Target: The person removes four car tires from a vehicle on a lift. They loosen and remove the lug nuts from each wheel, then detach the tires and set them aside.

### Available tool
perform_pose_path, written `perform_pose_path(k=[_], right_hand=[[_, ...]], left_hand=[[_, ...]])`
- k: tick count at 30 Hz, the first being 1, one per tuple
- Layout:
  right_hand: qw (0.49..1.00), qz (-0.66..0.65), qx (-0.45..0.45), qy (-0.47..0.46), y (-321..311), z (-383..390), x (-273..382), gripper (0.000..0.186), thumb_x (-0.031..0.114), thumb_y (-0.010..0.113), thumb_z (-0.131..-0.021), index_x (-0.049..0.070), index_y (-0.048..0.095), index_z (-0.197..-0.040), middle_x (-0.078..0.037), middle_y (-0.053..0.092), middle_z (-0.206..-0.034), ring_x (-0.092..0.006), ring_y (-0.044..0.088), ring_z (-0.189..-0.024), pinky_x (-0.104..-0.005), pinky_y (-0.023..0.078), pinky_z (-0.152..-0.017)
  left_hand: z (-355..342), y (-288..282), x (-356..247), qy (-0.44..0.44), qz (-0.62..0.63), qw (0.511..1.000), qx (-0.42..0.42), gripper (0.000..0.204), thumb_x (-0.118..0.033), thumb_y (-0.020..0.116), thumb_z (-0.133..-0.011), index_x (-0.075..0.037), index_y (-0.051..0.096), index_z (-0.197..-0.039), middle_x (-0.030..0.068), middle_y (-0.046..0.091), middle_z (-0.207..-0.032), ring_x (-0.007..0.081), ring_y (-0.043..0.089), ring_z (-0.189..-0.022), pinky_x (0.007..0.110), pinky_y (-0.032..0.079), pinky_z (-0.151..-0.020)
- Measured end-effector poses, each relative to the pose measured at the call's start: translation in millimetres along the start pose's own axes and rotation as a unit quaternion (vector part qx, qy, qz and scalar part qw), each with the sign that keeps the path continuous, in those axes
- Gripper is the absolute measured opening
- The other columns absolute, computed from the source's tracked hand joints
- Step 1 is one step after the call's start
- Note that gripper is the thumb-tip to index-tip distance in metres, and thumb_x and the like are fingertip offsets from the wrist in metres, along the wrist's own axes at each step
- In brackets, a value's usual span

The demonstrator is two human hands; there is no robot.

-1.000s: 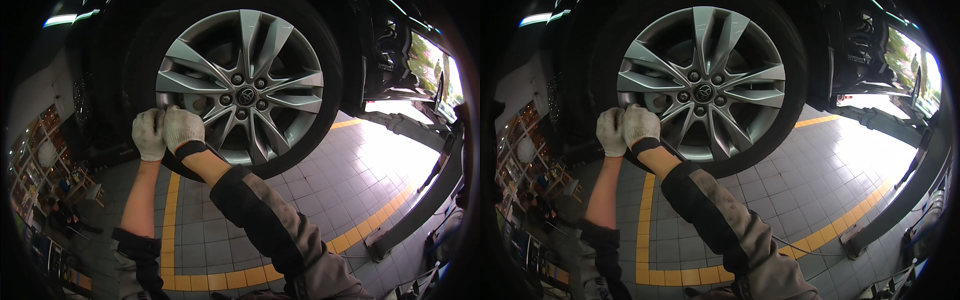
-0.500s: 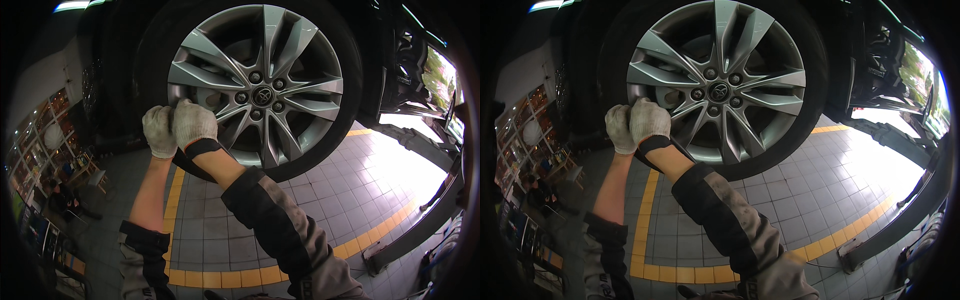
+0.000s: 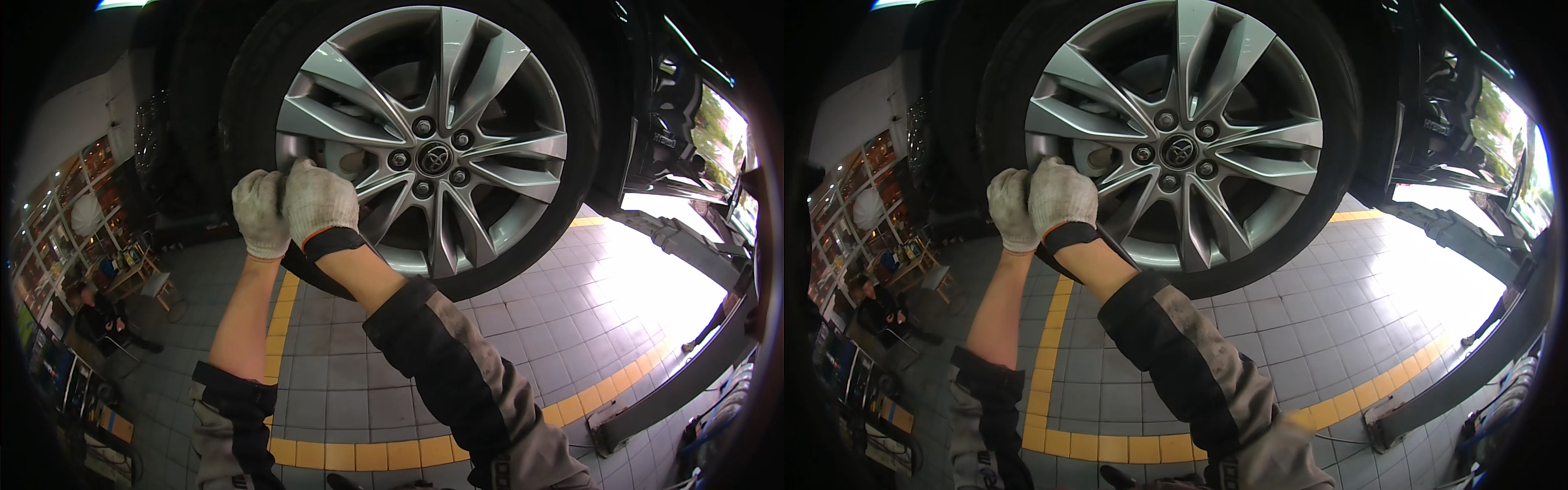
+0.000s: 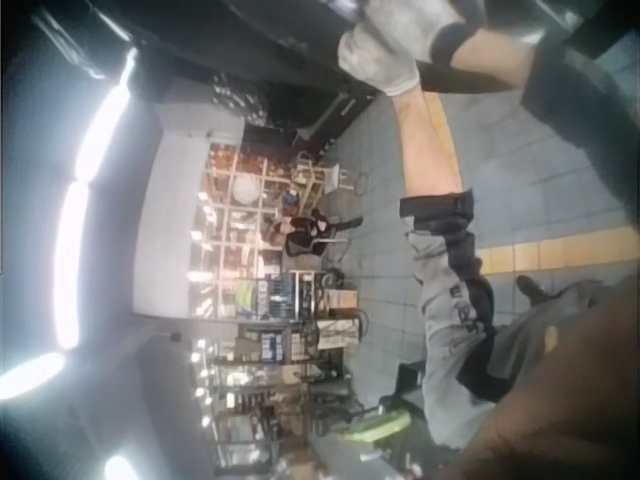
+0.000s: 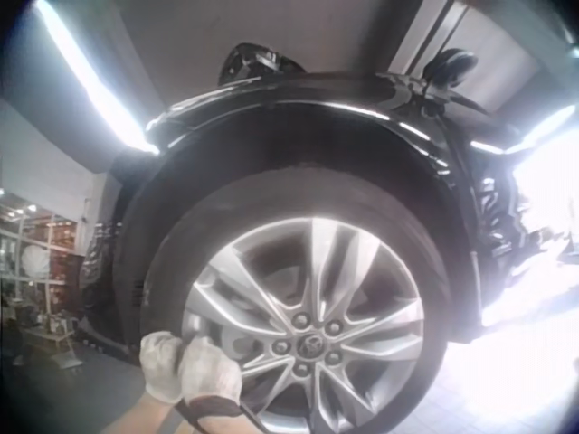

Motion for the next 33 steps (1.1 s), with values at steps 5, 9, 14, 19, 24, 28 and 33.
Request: perform_pose_path(k=[5, 9, 14, 19, 24, 28, 33], right_hand=[[0.999, 0.031, 0.008, 0.006, -3, 1, 0, 0.031, 0.021, 0.075, -0.103, -0.004, 0.07, -0.122, -0.02, 0.085, -0.101, -0.0313, 0.087, -0.093, -0.041, 0.071, -0.075], [1.0, 0.027, -0.001, -0.002, -2, 1, 1, 0.032, 0.019, 0.077, -0.102, -0.005, 0.07, -0.121, -0.02, 0.084, -0.099, -0.0307, 0.087, -0.089, -0.0405, 0.071, -0.069], [0.999, 0.037, 0.024, 0.005, -1, 2, 1, 0.033, 0.02, 0.077, -0.102, -0.005, 0.07, -0.121, -0.021, 0.085, -0.102, -0.0316, 0.087, -0.093, -0.0412, 0.071, -0.073], [1.0, 0.016, 0.014, 0.002, -4, 1, 2, 0.031, 0.017, 0.075, -0.101, -0.005, 0.069, -0.122, -0.02, 0.084, -0.104, -0.0311, 0.086, -0.095, -0.0395, 0.071, -0.078], [1.0, 0.012, 0.006, 0.002, -2, 0, 1, 0.03, 0.017, 0.074, -0.102, -0.005, 0.069, -0.121, -0.019, 0.084, -0.102, -0.0307, 0.086, -0.096, -0.0392, 0.071, -0.078], [1.0, 0.006, -0.007, -0.005, -1, 0, 1, 0.028, 0.017, 0.073, -0.102, -0.004, 0.07, -0.121, -0.02, 0.084, -0.103, -0.0311, 0.086, -0.095, -0.0398, 0.071, -0.078], [1.0, 0.014, -0.002, 0.0, -2, 1, 1, 0.027, 0.017, 0.073, -0.102, -0.004, 0.071, -0.119, -0.021, 0.085, -0.101, -0.0319, 0.086, -0.093, -0.0403, 0.071, -0.077]], left_hand=[[-1, 1, -2, 0.002, 0.002, 1.0, -0.006, 0.028, -0.017, 0.082, -0.087, -0.003, 0.075, -0.111, 0.0114, 0.078, -0.101, 0.0357, 0.074, -0.108, 0.048, 0.054, -0.096], [-1, 0, -3, 0.009, 0.006, 1.0, -0.009, 0.032, -0.019, 0.084, -0.087, -0.001, 0.074, -0.112, 0.0124, 0.078, -0.1, 0.0362, 0.074, -0.108, 0.049, 0.054, -0.096], [-1, 0, 0, 0.0, 0.022, 1.0, 0.0, 0.032, -0.019, 0.084, -0.086, -0.002, 0.074, -0.112, 0.012, 0.078, -0.101, 0.0367, 0.074, -0.107, 0.05, 0.054, -0.096], [1, 1, 1, -0.001, 0.019, 1.0, 0.0, 0.031, -0.018, 0.082, -0.087, -0.003, 0.073, -0.113, 0.0125, 0.078, -0.101, 0.0369, 0.074, -0.107, 0.05, 0.053, -0.095], [4, 3, 5, -0.002, 0.015, 1.0, 0.02, 0.04, -0.024, 0.083, -0.086, 0.001, 0.074, -0.116, 0.0194, 0.076, -0.11, 0.0411, 0.073, -0.109, 0.051, 0.054, -0.097], [6, 4, 7, 0.001, 0.009, 1.0, 0.024, 0.04, -0.025, 0.083, -0.086, 0.001, 0.074, -0.116, 0.0193, 0.076, -0.11, 0.041, 0.073, -0.109, 0.051, 0.054, -0.098], [6, 4, 6, 0.006, 0.009, 1.0, 0.022, 0.04, -0.025, 0.083, -0.087, 0.0, 0.074, -0.116, 0.0189, 0.076, -0.109, 0.0409, 0.073, -0.11, 0.052, 0.054, -0.098]])
Point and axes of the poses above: each hand's wrist, its own z-axis away from the middle knuckle, its own y-axis out of the palm, x = y × z, the point moved 5 cm from there along -z, towards the middle knuckle
